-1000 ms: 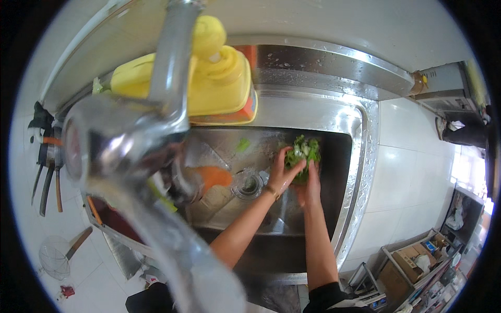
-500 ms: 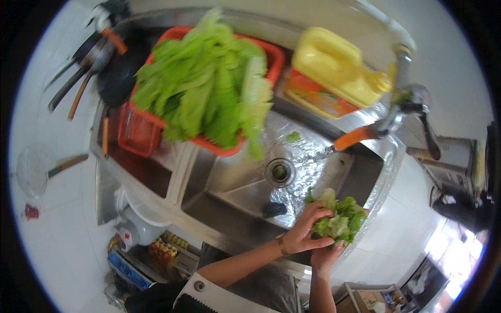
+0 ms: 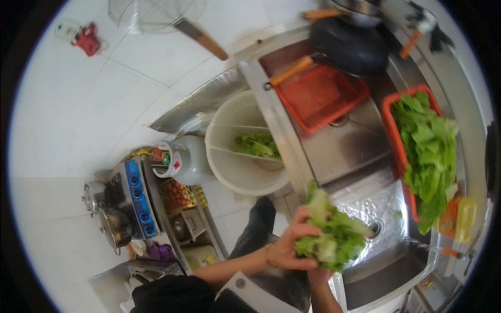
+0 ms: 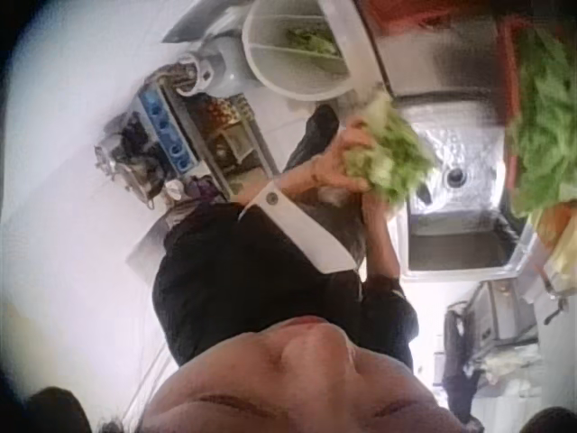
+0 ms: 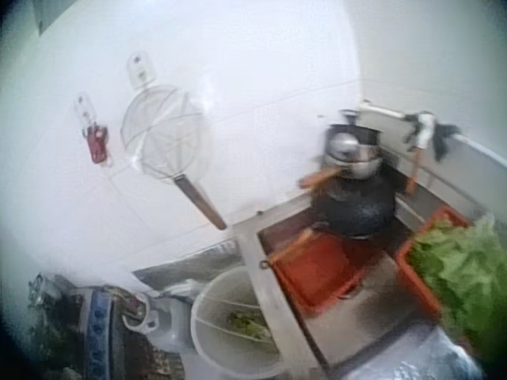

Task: The person washes lettuce leaves under running tap water in a stainless steel sink, rinsing each leaf and placing it into an orange basket. The person occasionally removes debris from the sink and continues rinsing additional leaves.

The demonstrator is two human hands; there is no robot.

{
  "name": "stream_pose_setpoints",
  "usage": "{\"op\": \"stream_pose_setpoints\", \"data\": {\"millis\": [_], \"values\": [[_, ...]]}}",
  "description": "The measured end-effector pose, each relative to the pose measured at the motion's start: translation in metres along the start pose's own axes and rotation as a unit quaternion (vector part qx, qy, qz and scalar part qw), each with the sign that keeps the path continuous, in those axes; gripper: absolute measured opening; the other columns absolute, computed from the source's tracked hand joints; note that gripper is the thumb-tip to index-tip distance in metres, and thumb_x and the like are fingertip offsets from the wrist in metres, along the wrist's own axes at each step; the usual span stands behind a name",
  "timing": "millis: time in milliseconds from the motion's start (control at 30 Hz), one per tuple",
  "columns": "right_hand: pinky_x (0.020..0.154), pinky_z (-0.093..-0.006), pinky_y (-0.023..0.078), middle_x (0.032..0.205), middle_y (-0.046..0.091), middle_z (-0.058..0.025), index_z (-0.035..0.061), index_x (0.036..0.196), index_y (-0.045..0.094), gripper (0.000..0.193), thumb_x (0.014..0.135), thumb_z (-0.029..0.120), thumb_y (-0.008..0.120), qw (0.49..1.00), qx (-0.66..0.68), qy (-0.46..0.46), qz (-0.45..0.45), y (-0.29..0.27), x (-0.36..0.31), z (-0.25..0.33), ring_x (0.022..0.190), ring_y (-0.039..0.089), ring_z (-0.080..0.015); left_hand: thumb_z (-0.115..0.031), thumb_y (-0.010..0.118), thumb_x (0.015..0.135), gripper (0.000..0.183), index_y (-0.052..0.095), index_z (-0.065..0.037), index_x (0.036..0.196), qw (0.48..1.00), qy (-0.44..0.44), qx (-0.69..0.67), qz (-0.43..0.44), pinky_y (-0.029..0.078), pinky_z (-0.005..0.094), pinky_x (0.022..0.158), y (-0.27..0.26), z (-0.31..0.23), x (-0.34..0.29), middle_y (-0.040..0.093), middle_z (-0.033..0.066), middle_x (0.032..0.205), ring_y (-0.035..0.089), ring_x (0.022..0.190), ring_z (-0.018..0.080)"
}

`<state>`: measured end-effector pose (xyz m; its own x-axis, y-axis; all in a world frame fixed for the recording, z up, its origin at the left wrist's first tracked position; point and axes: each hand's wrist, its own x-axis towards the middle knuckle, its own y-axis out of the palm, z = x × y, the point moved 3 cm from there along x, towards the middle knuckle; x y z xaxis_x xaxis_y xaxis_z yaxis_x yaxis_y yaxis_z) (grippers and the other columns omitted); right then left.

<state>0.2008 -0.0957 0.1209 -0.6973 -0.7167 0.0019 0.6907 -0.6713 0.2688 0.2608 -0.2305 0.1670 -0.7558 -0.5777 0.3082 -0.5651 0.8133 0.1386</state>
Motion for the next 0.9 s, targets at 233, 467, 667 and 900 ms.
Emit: {"op": "stream_pose_setpoints", "data": {"millis": [233, 467, 667, 900], "values": [[0.103, -0.0457, 0.035, 0.133, 0.045, -0.0219, 0.0048, 0.134, 0.043, 0.068, 0.079, 0.029, 0.074, 0.983, -0.095, -0.03, 0.155, 0.193, 0.098, -0.1, 0.122, 0.045, -0.0383, -0.038, 0.064, 0.087, 0.065, 0.028, -0.008, 0.132, 0.962, -0.011, 0.057, -0.267, 0.021, 0.0473, 0.109, -0.211, 0.053, -0.049, 0.03, 0.0199, 0.138, 0.027, 0.13, 0.0335], [0.11, -0.0458, 0.029, 0.145, 0.038, -0.0219, 0.0112, 0.141, 0.042, 0.068, 0.081, 0.023, 0.071, 0.896, -0.368, 0.123, 0.215, 0.239, 0.199, -0.31, 0.133, 0.037, -0.0383, -0.033, 0.061, 0.09, 0.066, 0.033, -0.011, 0.145, 0.887, -0.36, 0.17, -0.232, 0.027, 0.0415, 0.11, -0.394, 0.242, -0.07, 0.031, 0.0199, 0.149, 0.033, 0.135, 0.031], [0.091, -0.0354, 0.05, 0.123, 0.06, -0.0151, 0.0093, 0.119, 0.063, 0.035, 0.084, 0.009, 0.066, 0.909, -0.33, 0.172, 0.188, 0.182, 0.163, -0.264, 0.111, 0.06, -0.0258, -0.019, 0.065, 0.084, 0.026, 0.068, -0.007, 0.107, 0.838, -0.421, 0.257, -0.233, 0.051, 0.0307, 0.08, -0.477, 0.238, -0.108, 0.07, 0.015, 0.096, 0.068, 0.086, 0.0231], [0.067, -0.0253, 0.054, 0.095, 0.069, -0.0105, 0.0016, 0.099, 0.069, 0.015, 0.086, -0.003, 0.063, 0.908, -0.414, 0.043, -0.044, 0.08, 0.06, -0.075, 0.081, 0.068, -0.0155, -0.012, 0.066, 0.086, 0.013, 0.064, 0.001, 0.089, 0.873, -0.412, 0.171, -0.196, 0.051, 0.0267, 0.058, -0.404, 0.16, -0.081, 0.063, 0.0051, 0.072, 0.06, 0.064, 0.0121]]}}
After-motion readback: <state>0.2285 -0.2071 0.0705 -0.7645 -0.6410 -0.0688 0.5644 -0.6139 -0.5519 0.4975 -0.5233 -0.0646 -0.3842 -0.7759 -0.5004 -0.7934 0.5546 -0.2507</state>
